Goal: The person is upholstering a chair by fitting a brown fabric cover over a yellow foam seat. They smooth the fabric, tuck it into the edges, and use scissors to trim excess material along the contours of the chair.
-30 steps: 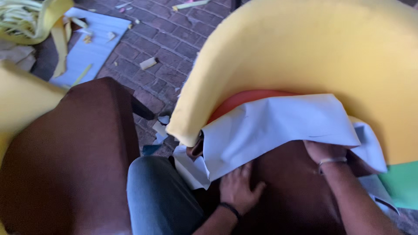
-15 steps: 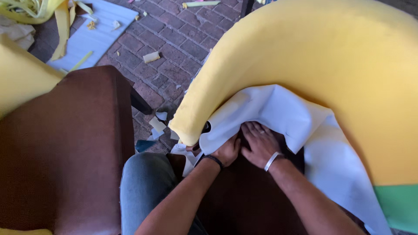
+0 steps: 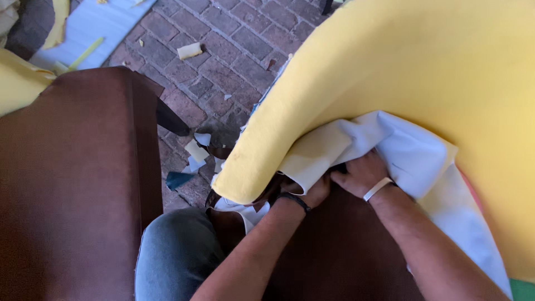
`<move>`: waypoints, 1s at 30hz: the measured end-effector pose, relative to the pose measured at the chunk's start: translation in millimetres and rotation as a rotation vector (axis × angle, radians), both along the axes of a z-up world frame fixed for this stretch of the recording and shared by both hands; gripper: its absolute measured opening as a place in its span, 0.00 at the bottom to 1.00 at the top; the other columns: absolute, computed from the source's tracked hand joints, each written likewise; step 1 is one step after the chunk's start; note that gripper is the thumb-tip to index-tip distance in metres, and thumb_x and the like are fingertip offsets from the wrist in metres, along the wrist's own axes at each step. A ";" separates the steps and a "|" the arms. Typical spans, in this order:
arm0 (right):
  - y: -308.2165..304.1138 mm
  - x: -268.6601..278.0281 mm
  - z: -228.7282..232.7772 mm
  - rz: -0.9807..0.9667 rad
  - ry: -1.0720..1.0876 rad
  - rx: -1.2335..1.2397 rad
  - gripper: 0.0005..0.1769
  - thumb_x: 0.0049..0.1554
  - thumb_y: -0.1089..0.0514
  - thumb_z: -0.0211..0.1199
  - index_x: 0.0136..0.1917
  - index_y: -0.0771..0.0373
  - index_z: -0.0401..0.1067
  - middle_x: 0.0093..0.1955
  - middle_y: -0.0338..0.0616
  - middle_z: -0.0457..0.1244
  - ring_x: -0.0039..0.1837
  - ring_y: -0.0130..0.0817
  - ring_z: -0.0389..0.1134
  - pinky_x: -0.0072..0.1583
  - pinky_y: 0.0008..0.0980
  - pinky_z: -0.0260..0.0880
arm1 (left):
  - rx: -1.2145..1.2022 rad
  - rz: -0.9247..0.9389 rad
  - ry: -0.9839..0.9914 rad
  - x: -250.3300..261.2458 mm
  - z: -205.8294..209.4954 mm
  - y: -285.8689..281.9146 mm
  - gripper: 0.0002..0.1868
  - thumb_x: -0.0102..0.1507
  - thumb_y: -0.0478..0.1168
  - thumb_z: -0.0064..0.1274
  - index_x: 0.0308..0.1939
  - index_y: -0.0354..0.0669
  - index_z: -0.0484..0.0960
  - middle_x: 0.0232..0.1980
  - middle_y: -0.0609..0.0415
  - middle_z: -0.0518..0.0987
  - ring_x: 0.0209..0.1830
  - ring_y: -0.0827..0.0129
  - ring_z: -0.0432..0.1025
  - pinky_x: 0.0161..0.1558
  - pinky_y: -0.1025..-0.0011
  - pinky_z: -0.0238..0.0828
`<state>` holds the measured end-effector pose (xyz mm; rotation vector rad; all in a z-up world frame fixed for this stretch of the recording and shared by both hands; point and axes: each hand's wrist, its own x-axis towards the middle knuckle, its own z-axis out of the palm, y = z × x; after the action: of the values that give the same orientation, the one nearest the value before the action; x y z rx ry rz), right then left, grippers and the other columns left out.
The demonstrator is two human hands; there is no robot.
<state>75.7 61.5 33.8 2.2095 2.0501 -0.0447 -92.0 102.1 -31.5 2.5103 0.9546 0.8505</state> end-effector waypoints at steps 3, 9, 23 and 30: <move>6.8 12.3 -7.6 -0.133 0.262 -0.093 0.53 0.43 0.37 0.67 0.77 0.58 0.59 0.77 0.56 0.55 0.76 0.53 0.54 0.74 0.44 0.53 | -0.225 0.021 -0.044 9.5 0.9 1.3 0.16 0.64 0.46 0.50 0.52 0.45 0.81 0.52 0.39 0.81 0.54 0.40 0.75 0.58 0.46 0.71; 29.4 29.0 -22.7 0.016 0.183 -0.068 0.44 0.51 0.39 0.63 0.75 0.56 0.58 0.78 0.54 0.51 0.78 0.53 0.47 0.75 0.47 0.44 | -0.253 0.050 0.057 23.3 -6.8 29.6 0.29 0.57 0.46 0.53 0.63 0.44 0.77 0.66 0.35 0.74 0.67 0.40 0.64 0.66 0.47 0.55; -78.9 -55.5 -32.4 -0.108 0.113 0.200 0.41 0.60 0.35 0.48 0.81 0.52 0.53 0.84 0.50 0.46 0.84 0.51 0.43 0.79 0.58 0.35 | -0.398 -0.174 0.537 -75.6 85.4 -61.0 0.49 0.58 0.54 0.53 0.79 0.44 0.52 0.79 0.39 0.56 0.80 0.47 0.49 0.76 0.51 0.43; -160.9 -100.2 5.6 -0.134 0.269 0.192 0.43 0.59 0.34 0.53 0.81 0.52 0.53 0.84 0.51 0.43 0.84 0.51 0.42 0.77 0.59 0.37 | -0.684 -0.167 0.205 -197.5 199.2 -137.9 0.22 0.63 0.49 0.53 0.59 0.45 0.81 0.45 0.45 0.85 0.46 0.51 0.79 0.47 0.56 0.75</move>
<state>-24.5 -99.4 39.4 2.5819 2.1117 -0.1740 -289.5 -35.8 167.7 2.0503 0.8870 0.1622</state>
